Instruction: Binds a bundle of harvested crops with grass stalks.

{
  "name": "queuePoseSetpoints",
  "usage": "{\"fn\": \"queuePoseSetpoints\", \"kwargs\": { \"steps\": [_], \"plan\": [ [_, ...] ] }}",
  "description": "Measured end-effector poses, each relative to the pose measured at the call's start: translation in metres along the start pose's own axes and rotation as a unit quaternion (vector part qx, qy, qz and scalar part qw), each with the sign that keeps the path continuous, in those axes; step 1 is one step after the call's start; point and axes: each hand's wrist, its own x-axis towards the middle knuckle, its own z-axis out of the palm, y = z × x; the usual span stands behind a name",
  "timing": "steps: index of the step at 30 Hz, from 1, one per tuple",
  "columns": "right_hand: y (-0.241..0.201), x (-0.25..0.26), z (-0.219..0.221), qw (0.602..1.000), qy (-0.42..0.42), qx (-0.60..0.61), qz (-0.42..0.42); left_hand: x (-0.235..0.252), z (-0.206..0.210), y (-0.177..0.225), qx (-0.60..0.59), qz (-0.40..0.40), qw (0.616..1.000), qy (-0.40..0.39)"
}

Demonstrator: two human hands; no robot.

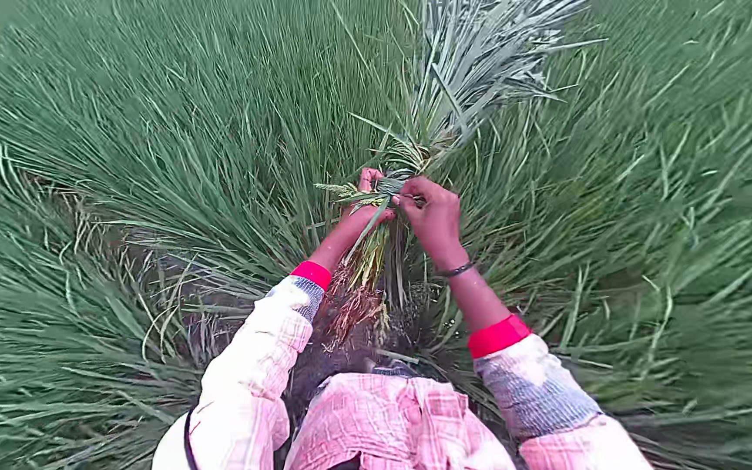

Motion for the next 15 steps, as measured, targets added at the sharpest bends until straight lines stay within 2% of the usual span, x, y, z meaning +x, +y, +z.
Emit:
{"fn": "queuePoseSetpoints", "kwargs": {
  "steps": [2, 6, 10, 13, 15],
  "plan": [
    [0.005, -0.008, 0.007, 1.000, 0.016, 0.004, -0.015, -0.003, 0.000, -0.006, 0.008, -0.003, 1.000, 0.000],
    [0.006, -0.021, 0.015, 1.000, -0.012, 0.026, -0.010, 0.004, -0.003, -0.015, 0.034, -0.029, 0.998, -0.044],
    [0.009, -0.023, 0.012, 0.998, 0.005, -0.040, -0.049, 0.000, 0.009, -0.018, 0.033, -0.007, 0.998, -0.047],
    [0.008, -0.018, -0.007, 0.988, -0.056, -0.134, -0.059, -0.004, 0.013, -0.029, 0.024, 0.036, 0.999, -0.030],
    [0.011, -0.015, -0.022, 0.970, -0.143, -0.198, -0.005, -0.008, 0.012, -0.035, 0.021, 0.039, 0.999, -0.028]
  ]
}}
